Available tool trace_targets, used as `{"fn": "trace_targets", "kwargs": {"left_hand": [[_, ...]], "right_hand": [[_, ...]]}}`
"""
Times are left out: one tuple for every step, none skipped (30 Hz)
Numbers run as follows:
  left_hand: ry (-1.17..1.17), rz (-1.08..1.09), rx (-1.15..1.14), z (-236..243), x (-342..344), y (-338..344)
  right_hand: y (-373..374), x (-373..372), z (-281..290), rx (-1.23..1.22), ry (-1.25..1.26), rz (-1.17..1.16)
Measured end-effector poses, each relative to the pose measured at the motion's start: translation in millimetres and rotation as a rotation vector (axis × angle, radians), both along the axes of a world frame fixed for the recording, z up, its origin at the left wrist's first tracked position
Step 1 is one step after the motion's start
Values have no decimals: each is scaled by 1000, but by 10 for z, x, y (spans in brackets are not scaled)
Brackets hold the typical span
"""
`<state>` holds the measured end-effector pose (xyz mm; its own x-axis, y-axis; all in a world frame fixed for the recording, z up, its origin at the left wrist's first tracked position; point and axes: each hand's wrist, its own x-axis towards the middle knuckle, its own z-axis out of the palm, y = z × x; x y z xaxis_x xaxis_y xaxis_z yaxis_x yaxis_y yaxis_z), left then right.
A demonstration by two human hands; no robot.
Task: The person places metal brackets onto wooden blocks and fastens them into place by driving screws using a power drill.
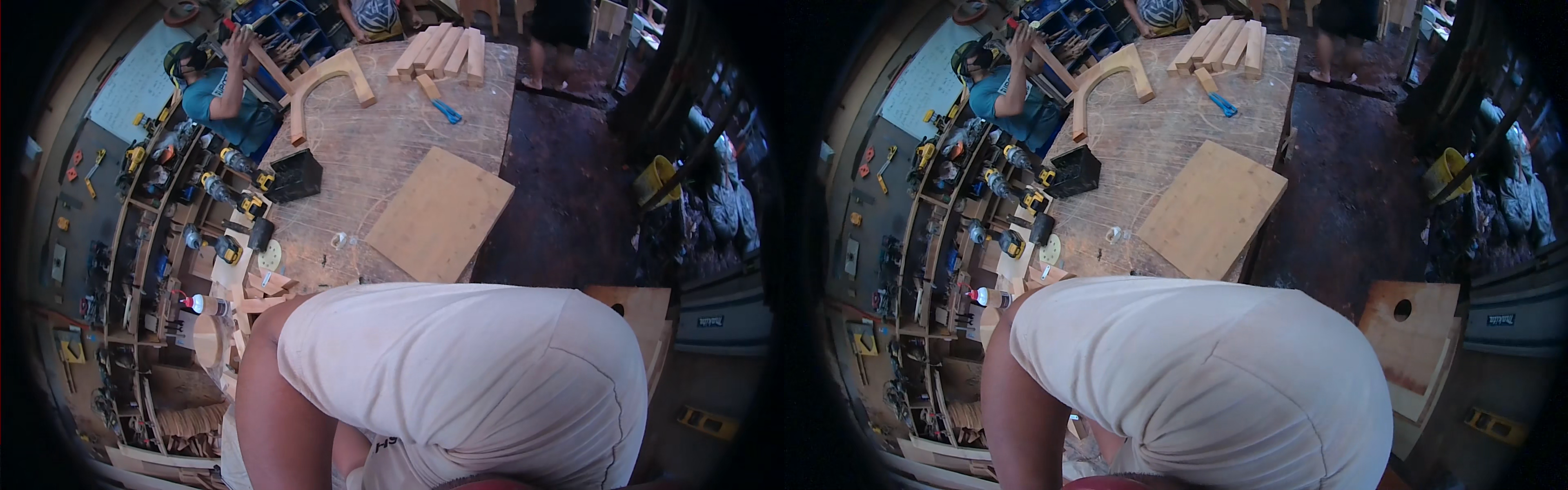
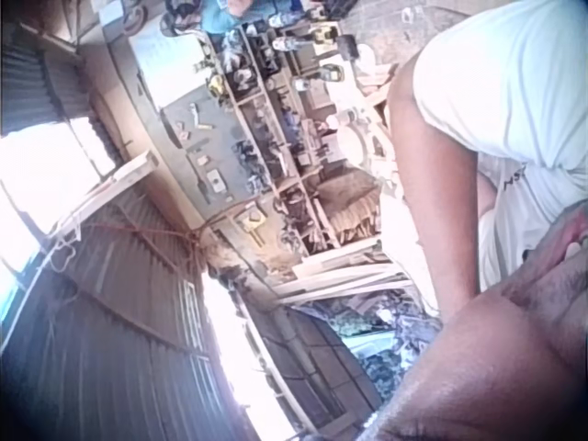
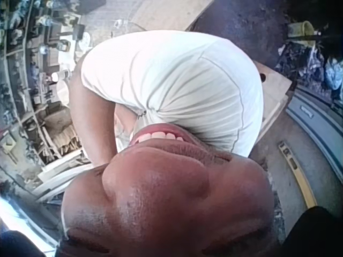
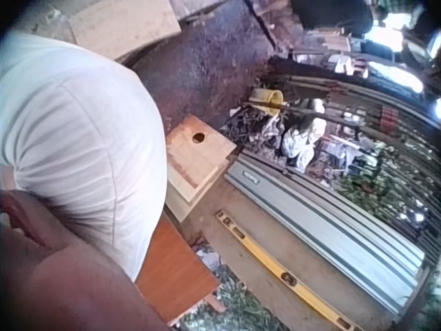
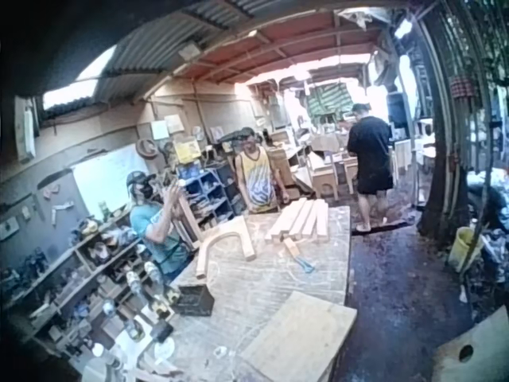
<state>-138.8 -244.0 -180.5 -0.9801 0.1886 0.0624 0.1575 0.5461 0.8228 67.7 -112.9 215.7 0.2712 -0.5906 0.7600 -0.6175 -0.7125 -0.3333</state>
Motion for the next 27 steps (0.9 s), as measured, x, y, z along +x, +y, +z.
{"fn": "trace_targets", "kwargs": {"left_hand": [[1, 0, 2, -4, 0, 7], [0, 1, -1, 3, -2, 3], [2, 5, -1, 11, -7, 2], [1, 7, -2, 16, -7, -14], [0, 8, -1, 16, -3, -18], [2, 9, -1, 25, -17, -14], [0, 7, -1, 26, -21, -13], [-2, 6, -2, 26, -21, -2], [-1, -2, -5, 28, -36, 32], [-6, -13, -1, 12, -19, 48], [-10, -26, 0, -1, -20, 90], [-8, -51, 1, -20, -33, 165], [-4, -20, -7, 5, -11, 25], [2, 12, -15, 20, 17, -98], [6, 37, -25, 31, 47, -216], [5, 23, -23, 28, 49, -184], [3, 11, -25, 12, 47, -140], [4, 3, -21, 13, 48, -129], [6, -4, -23, 5, 39, -94], [7, -12, -24, 0, 25, -63], [9, -11, -24, 3, 20, -52], [12, -11, -26, 11, 14, -45], [15, -12, -27, 16, 1, -23], [18, -11, -23, 16, 3, -3], [22, -7, -24, 33, 10, -7], [28, -9, -23, 43, 5, 11], [33, -4, -14, -22, 13, -51]], "right_hand": [[2, 0, -2, -1, 0, 4], [12, 2, -3, -2, 2, 6], [9, 0, 3, 0, 4, 7], [28, 14, 6, -1, 4, 5], [27, -5, 5, 0, 5, 11], [19, -15, 7, -1, 9, 12], [22, -17, 16, 0, 9, 11], [24, -27, 13, 0, 9, 10], [21, -25, 23, 5, 10, 2], [35, -18, 4, 7, 11, -6], [46, -11, 3, 10, 6, -24], [66, -9, 6, 14, 4, -42], [13, -3, 7, 8, 11, -11], [-15, 14, 2, 1, 16, 16], [-39, 18, -7, -5, 22, 48], [-38, 35, -4, -1, 19, 33], [-35, 18, -1, 0, 15, 22], [-44, 32, 8, 3, 14, 17], [-44, 27, 18, 7, 14, 9], [-36, 24, 12, 8, 16, 5], [-31, 26, 14, 13, 17, 3], [-27, 17, 18, 15, 18, 5], [-19, 27, 11, 19, 24, 6], [-1, 62, 10, 22, 25, 6], [-5, 79, 16, 28, 28, 12], [4, 96, 24, 34, 33, 19], [-63, 77, 15, 50, 32, 31]]}}
